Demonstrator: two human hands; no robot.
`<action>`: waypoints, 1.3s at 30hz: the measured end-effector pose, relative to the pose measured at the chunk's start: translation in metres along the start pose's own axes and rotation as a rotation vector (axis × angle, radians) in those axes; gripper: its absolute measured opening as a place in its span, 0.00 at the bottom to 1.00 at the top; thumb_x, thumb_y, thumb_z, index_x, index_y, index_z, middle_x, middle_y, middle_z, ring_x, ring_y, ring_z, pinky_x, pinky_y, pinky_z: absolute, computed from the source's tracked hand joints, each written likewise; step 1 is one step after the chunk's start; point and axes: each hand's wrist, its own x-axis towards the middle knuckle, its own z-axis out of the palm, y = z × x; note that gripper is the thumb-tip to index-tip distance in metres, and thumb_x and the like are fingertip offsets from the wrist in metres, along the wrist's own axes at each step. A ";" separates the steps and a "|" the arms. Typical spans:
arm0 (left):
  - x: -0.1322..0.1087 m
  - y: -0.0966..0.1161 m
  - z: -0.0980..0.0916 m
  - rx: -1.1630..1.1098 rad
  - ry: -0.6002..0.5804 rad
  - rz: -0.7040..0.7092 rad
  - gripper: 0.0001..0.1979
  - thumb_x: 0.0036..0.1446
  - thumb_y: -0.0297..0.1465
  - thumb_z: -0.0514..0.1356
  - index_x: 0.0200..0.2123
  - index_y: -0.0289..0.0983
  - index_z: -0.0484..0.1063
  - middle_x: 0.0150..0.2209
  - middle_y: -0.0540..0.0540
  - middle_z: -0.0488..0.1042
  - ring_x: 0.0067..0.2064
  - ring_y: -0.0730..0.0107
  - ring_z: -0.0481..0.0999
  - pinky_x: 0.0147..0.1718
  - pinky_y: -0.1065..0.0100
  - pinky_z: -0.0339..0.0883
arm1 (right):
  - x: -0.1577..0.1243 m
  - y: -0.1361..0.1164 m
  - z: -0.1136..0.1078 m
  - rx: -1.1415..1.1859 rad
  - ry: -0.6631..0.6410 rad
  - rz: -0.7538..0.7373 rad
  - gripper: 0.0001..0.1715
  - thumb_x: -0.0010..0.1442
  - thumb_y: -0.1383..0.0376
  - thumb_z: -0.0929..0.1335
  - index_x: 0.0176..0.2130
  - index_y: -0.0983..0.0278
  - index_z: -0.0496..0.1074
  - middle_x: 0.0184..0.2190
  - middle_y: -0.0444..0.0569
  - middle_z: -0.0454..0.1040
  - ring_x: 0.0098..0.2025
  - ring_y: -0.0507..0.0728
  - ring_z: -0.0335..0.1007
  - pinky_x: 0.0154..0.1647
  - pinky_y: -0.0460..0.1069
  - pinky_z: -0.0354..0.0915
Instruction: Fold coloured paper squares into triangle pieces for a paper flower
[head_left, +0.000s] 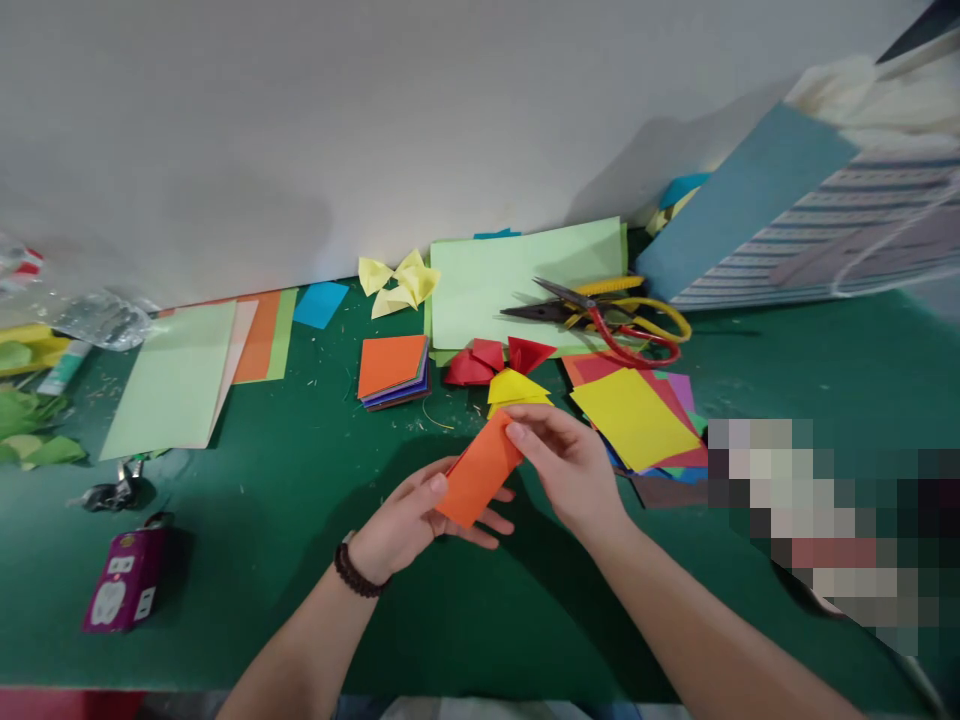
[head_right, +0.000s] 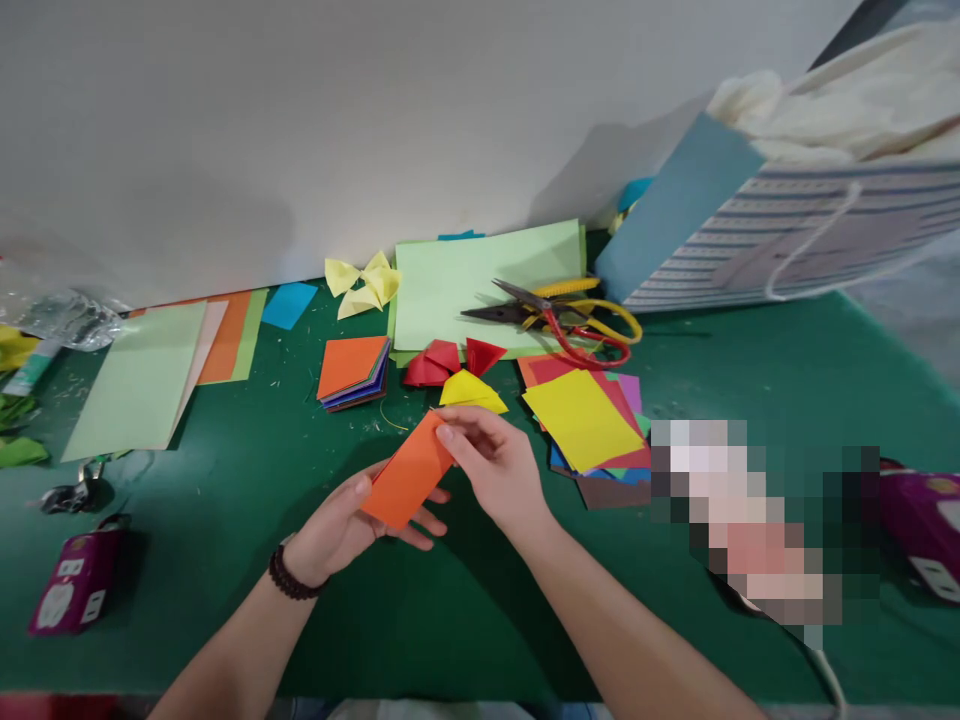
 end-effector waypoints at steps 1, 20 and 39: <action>0.000 0.002 -0.002 -0.037 -0.003 -0.007 0.33 0.53 0.51 0.60 0.56 0.36 0.65 0.47 0.33 0.73 0.38 0.58 0.77 0.36 0.59 0.73 | -0.002 0.000 -0.001 -0.033 0.020 -0.048 0.12 0.55 0.57 0.71 0.40 0.59 0.76 0.34 0.48 0.79 0.31 0.54 0.75 0.29 0.48 0.72; 0.002 0.009 -0.022 -0.015 0.310 0.134 0.22 0.47 0.41 0.69 0.40 0.32 0.73 0.27 0.48 0.73 0.29 0.74 0.73 0.27 0.72 0.68 | -0.017 0.000 -0.001 -0.491 -0.028 -0.516 0.13 0.57 0.67 0.70 0.44 0.55 0.72 0.34 0.46 0.77 0.29 0.54 0.72 0.33 0.51 0.71; 0.001 0.010 -0.016 -0.103 0.469 0.235 0.28 0.52 0.37 0.66 0.56 0.42 0.65 0.33 0.52 0.70 0.27 0.78 0.67 0.26 0.73 0.60 | -0.022 0.016 0.005 -0.481 -0.172 -0.666 0.17 0.55 0.65 0.72 0.44 0.57 0.66 0.36 0.46 0.77 0.32 0.56 0.75 0.30 0.51 0.73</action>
